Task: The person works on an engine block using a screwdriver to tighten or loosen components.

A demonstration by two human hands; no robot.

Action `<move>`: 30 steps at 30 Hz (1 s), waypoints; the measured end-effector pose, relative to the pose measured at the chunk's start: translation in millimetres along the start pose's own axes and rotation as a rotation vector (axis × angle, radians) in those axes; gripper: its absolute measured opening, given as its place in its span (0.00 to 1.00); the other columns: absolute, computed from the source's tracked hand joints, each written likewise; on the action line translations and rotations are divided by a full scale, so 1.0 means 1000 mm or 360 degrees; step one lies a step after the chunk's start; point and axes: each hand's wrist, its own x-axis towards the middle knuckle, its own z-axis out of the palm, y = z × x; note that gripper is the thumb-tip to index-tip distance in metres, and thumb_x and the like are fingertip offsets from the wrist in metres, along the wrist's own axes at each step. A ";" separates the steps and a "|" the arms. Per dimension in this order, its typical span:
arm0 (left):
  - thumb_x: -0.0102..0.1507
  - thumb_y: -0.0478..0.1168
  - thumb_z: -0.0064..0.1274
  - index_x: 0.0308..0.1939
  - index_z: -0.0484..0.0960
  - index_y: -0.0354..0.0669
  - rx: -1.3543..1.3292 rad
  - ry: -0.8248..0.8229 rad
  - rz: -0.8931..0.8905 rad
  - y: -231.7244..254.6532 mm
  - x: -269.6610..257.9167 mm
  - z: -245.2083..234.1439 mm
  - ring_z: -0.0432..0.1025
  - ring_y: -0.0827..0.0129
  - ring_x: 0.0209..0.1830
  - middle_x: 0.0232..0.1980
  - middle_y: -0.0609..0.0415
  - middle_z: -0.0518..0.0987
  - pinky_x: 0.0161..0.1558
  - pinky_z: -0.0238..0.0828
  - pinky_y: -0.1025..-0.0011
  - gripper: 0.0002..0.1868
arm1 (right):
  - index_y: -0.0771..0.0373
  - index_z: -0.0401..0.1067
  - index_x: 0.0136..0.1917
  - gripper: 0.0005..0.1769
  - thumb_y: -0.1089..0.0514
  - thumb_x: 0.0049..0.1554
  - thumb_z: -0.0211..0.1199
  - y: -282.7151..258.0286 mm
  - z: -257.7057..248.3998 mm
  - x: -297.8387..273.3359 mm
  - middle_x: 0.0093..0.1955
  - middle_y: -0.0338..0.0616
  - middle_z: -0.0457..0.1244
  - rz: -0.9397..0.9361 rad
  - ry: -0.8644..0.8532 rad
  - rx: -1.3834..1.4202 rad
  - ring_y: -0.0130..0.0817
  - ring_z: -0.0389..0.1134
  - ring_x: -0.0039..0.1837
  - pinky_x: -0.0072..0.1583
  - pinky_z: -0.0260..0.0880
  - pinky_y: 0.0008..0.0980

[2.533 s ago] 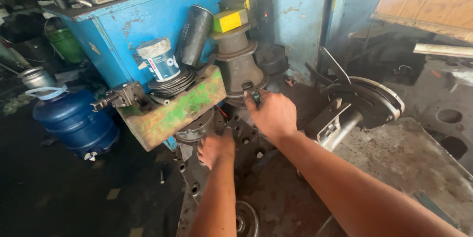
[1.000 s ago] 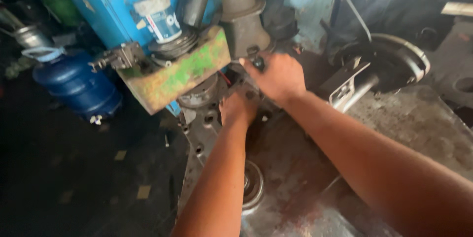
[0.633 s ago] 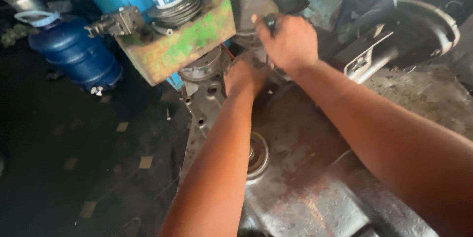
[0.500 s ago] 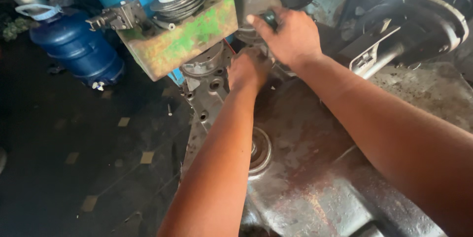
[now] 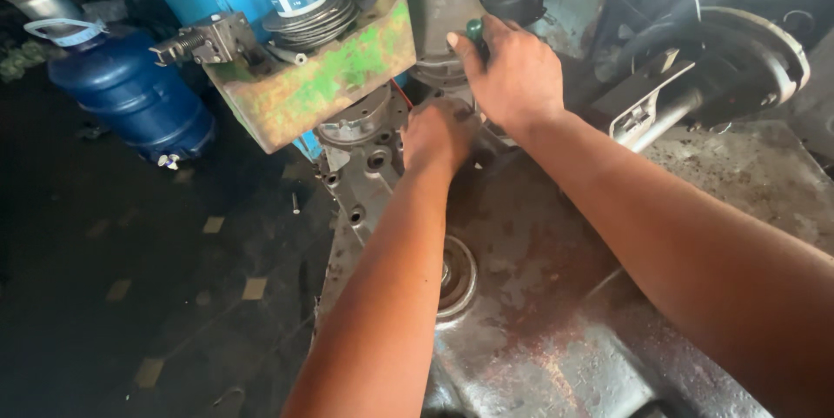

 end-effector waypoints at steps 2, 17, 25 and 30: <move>0.55 0.52 0.61 0.46 0.89 0.59 -0.0022 -0.0016 -0.0021 0.000 -0.002 -0.002 0.74 0.55 0.61 0.56 0.53 0.83 0.65 0.63 0.55 0.17 | 0.66 0.73 0.62 0.28 0.39 0.66 0.57 -0.003 0.000 0.000 0.51 0.58 0.70 -0.0013 -0.0005 -0.0028 0.61 0.70 0.52 0.51 0.69 0.54; 0.58 0.50 0.60 0.51 0.87 0.60 0.0051 -0.0144 -0.0073 -0.006 0.003 0.002 0.74 0.50 0.61 0.58 0.47 0.81 0.61 0.69 0.57 0.17 | 0.66 0.69 0.56 0.25 0.40 0.67 0.53 -0.016 -0.008 0.005 0.41 0.52 0.70 0.0179 -0.0334 0.0269 0.55 0.72 0.48 0.52 0.69 0.49; 0.57 0.52 0.56 0.47 0.89 0.58 0.0080 -0.0164 0.0282 -0.018 0.008 0.009 0.79 0.54 0.56 0.55 0.54 0.85 0.59 0.73 0.58 0.16 | 0.66 0.71 0.61 0.29 0.37 0.67 0.52 -0.017 -0.004 0.006 0.44 0.59 0.68 0.0176 -0.0234 0.0103 0.61 0.70 0.51 0.53 0.69 0.52; 0.58 0.57 0.59 0.55 0.83 0.52 -0.0192 -0.0082 0.0029 -0.018 -0.001 -0.021 0.75 0.47 0.56 0.53 0.42 0.82 0.55 0.70 0.53 0.25 | 0.72 0.66 0.67 0.38 0.35 0.63 0.51 -0.003 0.002 0.000 0.41 0.57 0.72 0.0204 -0.0365 0.0319 0.59 0.71 0.54 0.58 0.69 0.51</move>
